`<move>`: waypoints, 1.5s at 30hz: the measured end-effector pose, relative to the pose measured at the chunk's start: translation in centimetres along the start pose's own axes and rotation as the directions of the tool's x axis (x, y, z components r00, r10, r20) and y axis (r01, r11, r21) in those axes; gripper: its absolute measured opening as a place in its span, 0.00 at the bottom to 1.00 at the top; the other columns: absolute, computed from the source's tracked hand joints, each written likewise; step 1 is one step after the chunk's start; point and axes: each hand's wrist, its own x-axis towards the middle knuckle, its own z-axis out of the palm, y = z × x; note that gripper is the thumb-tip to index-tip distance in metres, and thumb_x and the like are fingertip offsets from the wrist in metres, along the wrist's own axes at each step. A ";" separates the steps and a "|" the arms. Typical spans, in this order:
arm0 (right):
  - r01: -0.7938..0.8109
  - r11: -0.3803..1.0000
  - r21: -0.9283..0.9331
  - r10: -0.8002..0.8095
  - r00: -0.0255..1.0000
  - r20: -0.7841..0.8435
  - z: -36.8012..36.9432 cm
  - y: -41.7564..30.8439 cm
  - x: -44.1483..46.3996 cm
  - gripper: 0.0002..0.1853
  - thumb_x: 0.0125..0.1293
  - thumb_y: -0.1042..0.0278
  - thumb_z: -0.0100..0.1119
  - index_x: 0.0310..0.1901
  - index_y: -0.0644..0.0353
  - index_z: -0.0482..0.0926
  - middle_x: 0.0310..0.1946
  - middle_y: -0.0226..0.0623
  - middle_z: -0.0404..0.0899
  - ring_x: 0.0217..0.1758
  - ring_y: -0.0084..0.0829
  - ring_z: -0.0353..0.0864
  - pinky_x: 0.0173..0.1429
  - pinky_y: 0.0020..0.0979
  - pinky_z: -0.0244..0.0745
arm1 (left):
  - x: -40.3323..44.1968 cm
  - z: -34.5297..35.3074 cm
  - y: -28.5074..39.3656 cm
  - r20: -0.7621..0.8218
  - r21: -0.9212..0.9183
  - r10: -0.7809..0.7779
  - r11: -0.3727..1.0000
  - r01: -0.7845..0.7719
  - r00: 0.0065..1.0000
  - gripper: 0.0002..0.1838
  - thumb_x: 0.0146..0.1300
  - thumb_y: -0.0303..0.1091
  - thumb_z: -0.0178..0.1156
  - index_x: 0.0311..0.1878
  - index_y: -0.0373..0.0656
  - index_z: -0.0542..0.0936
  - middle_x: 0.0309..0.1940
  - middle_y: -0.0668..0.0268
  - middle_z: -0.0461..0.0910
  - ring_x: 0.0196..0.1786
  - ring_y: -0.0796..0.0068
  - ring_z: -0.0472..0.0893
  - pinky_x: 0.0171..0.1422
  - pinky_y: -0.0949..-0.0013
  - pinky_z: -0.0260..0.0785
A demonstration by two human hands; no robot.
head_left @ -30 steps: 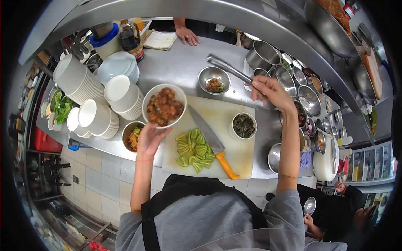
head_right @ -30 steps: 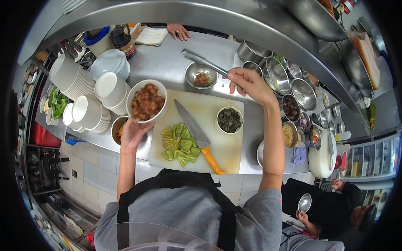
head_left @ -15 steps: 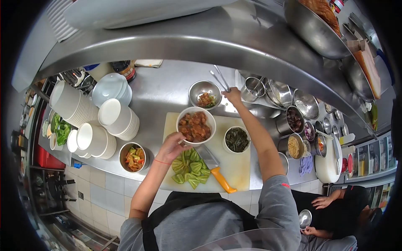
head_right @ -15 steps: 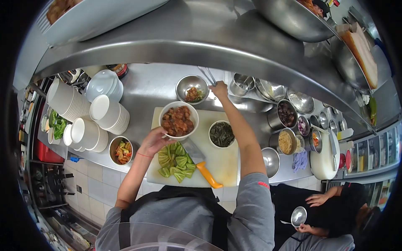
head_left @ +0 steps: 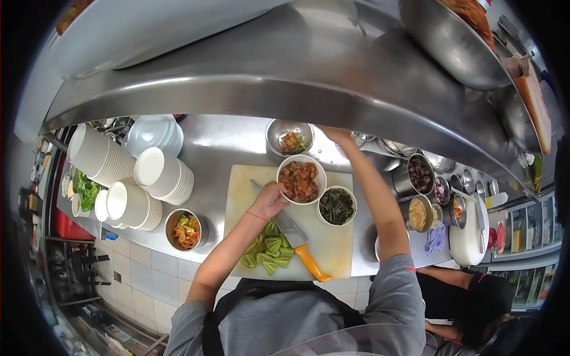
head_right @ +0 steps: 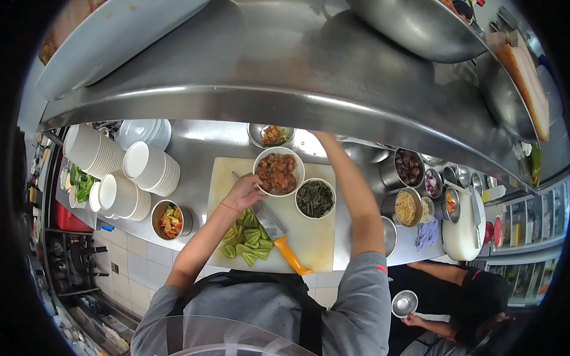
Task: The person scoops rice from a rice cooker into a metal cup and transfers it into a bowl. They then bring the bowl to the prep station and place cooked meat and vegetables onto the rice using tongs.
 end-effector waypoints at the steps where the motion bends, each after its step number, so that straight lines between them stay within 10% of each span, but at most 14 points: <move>1: 0.055 0.997 -0.052 -0.054 0.998 0.021 -0.2 0.9 0.6 0.28 0.52 0.41 0.61 0.46 0.57 0.77 0.61 0.46 0.64 0.64 0.45 0.63 0.62 0.40 0.62 | -0.2 0.0 0.1 0.052 -0.043 0.013 0.999 -0.011 0.999 0.14 0.51 0.25 0.54 0.43 0.41 0.73 0.42 0.62 0.76 0.45 0.64 0.76 0.56 0.45 0.65; 4: 0.232 0.954 -0.192 -0.216 0.971 0.098 -1.5 1.1 2.3 0.27 0.54 0.42 0.59 0.46 0.57 0.78 0.58 0.45 0.69 0.61 0.45 0.67 0.61 0.41 0.64 | -0.7 -0.9 0.4 0.011 -0.068 0.080 0.995 -0.079 0.997 0.21 0.51 0.25 0.56 0.51 0.38 0.69 0.52 0.58 0.70 0.54 0.63 0.72 0.61 0.56 0.61; 8: 0.162 0.858 -0.488 0.038 0.927 0.374 -7.1 -8.4 -0.6 0.21 0.58 0.45 0.57 0.42 0.54 0.80 0.44 0.41 0.79 0.50 0.44 0.78 0.51 0.43 0.72 | -5.9 1.9 1.3 -0.320 0.202 0.356 0.931 -0.304 0.878 0.29 0.52 0.26 0.56 0.59 0.38 0.63 0.62 0.56 0.58 0.62 0.65 0.64 0.64 0.63 0.59; 14: 0.154 0.868 -0.473 0.003 0.949 0.315 -5.3 -9.9 0.5 0.18 0.55 0.47 0.61 0.40 0.51 0.80 0.39 0.39 0.81 0.45 0.42 0.80 0.45 0.40 0.76 | -17.1 -0.7 2.3 0.130 0.719 0.527 0.533 -0.446 0.840 0.25 0.60 0.32 0.56 0.60 0.45 0.65 0.59 0.60 0.59 0.59 0.69 0.65 0.54 0.70 0.66; 16: 0.175 0.864 -0.472 -0.030 0.954 0.298 -5.4 -10.1 0.7 0.18 0.54 0.47 0.62 0.39 0.51 0.81 0.38 0.38 0.81 0.44 0.41 0.81 0.45 0.40 0.75 | -21.3 -3.1 2.3 0.178 0.925 0.379 0.249 -0.286 0.908 0.15 0.63 0.36 0.54 0.51 0.42 0.73 0.47 0.60 0.72 0.49 0.72 0.73 0.44 0.72 0.69; 20: 0.231 0.819 -0.525 -0.073 0.950 0.303 -7.5 -11.2 -0.2 0.17 0.52 0.49 0.64 0.37 0.52 0.81 0.35 0.38 0.82 0.42 0.41 0.81 0.45 0.40 0.75 | -28.6 -5.3 1.6 -0.108 0.947 -0.115 0.290 0.137 0.987 0.25 0.66 0.51 0.48 0.28 0.36 0.80 0.18 0.60 0.77 0.26 0.67 0.78 0.35 0.67 0.68; 22: 0.256 0.784 -0.565 -0.065 0.940 0.336 -7.7 -11.3 -0.7 0.16 0.51 0.52 0.65 0.37 0.53 0.81 0.34 0.40 0.81 0.40 0.42 0.81 0.42 0.40 0.76 | -31.1 -6.7 0.6 -0.225 0.966 -0.244 0.073 0.249 0.943 0.31 0.66 0.55 0.43 0.27 0.34 0.80 0.20 0.55 0.79 0.28 0.64 0.79 0.36 0.63 0.69; 27: 0.262 0.786 -0.560 -0.060 0.934 0.352 -5.9 -11.5 -0.7 0.17 0.51 0.53 0.66 0.36 0.57 0.80 0.34 0.43 0.81 0.39 0.43 0.82 0.40 0.41 0.76 | -34.7 -16.9 -5.4 0.088 0.967 -0.354 0.256 0.006 0.931 0.27 0.65 0.50 0.43 0.38 0.33 0.79 0.31 0.48 0.80 0.36 0.60 0.79 0.41 0.64 0.70; 34: 0.148 0.799 -0.583 0.076 0.937 0.342 -6.5 -9.9 1.2 0.20 0.50 0.52 0.66 0.39 0.58 0.79 0.39 0.43 0.80 0.44 0.44 0.80 0.44 0.43 0.75 | -36.7 -13.3 -4.1 0.224 0.814 -0.382 0.579 0.043 0.896 0.28 0.65 0.47 0.45 0.56 0.29 0.68 0.47 0.50 0.76 0.46 0.65 0.75 0.52 0.68 0.65; 39: 0.121 0.793 -0.597 0.115 0.933 0.342 -2.8 -7.4 0.2 0.20 0.50 0.54 0.67 0.40 0.58 0.78 0.40 0.45 0.80 0.46 0.44 0.80 0.45 0.43 0.76 | -35.3 -15.4 -4.7 0.376 0.829 -0.408 0.549 -0.106 0.832 0.30 0.66 0.52 0.42 0.57 0.33 0.69 0.46 0.57 0.77 0.46 0.71 0.73 0.51 0.69 0.65; 45: 0.033 0.836 -0.547 0.129 0.958 0.256 -5.1 -7.1 -0.3 0.14 0.50 0.54 0.67 0.35 0.53 0.82 0.34 0.40 0.82 0.41 0.42 0.81 0.42 0.42 0.76 | -33.6 -15.5 -4.4 -0.079 0.827 -0.679 0.365 0.428 0.730 0.35 0.64 0.63 0.39 0.53 0.38 0.73 0.43 0.60 0.78 0.43 0.74 0.78 0.45 0.72 0.69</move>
